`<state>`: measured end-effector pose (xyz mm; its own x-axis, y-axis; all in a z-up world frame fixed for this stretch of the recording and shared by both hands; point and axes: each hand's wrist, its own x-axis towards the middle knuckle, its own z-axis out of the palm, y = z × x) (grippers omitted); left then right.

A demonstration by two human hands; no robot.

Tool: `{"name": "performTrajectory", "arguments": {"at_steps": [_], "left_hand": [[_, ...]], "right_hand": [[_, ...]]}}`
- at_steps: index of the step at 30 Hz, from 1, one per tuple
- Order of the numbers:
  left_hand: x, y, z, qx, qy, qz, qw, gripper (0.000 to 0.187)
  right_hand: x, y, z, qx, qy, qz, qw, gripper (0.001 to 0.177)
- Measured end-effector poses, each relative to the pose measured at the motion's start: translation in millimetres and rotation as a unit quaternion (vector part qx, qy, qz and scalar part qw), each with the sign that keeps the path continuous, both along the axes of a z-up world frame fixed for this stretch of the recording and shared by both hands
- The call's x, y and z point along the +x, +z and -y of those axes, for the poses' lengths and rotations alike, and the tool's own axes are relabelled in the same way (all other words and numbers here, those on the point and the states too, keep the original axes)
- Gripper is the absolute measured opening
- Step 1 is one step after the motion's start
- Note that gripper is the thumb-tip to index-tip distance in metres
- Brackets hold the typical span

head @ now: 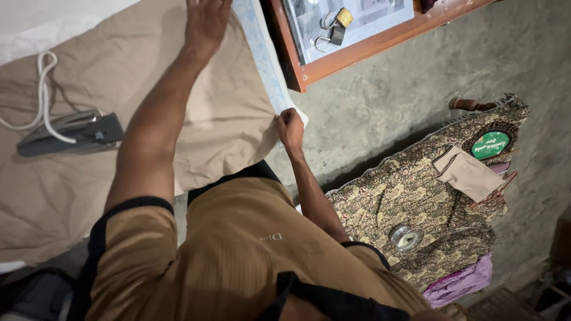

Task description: Iron and fold a tan shirt on an ironing board.

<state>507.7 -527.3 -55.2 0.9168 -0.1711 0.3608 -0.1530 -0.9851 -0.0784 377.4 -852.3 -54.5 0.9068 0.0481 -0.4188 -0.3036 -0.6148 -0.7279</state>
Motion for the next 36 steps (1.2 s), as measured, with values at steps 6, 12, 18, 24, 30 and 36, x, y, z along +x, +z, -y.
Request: {"name": "performTrajectory", "arguments": {"at_steps": [6, 12, 18, 24, 30, 36], "left_hand": [[-151, -6, 70, -0.143, 0.052, -0.059, 0.987, 0.018], [-312, 0, 115, -0.231, 0.097, -0.212, 0.945, 0.038], [-375, 8, 131, -0.257, 0.106, -0.322, 0.905, 0.044], [-401, -5, 130, -0.434, 0.133, -0.331, 0.827, 0.028], [-470, -53, 113, -0.744, 0.353, -0.28, 0.494, 0.035], [-547, -66, 82, -0.883, 0.382, -0.063, 0.265, 0.033]], "right_hand": [[-15, 14, -9, -0.019, 0.092, 0.125, 0.988, 0.021], [-40, 6, -52, -0.009, 0.369, 0.197, 0.908, 0.027], [-39, -26, -30, -0.01, 0.486, 0.24, 0.84, 0.032], [-14, 1, 13, -0.119, 0.386, 0.231, 0.885, 0.024], [-40, 28, -28, -0.071, 0.364, 0.183, 0.91, 0.017], [-116, 11, -83, 0.043, 0.528, -0.143, 0.836, 0.033]]}}
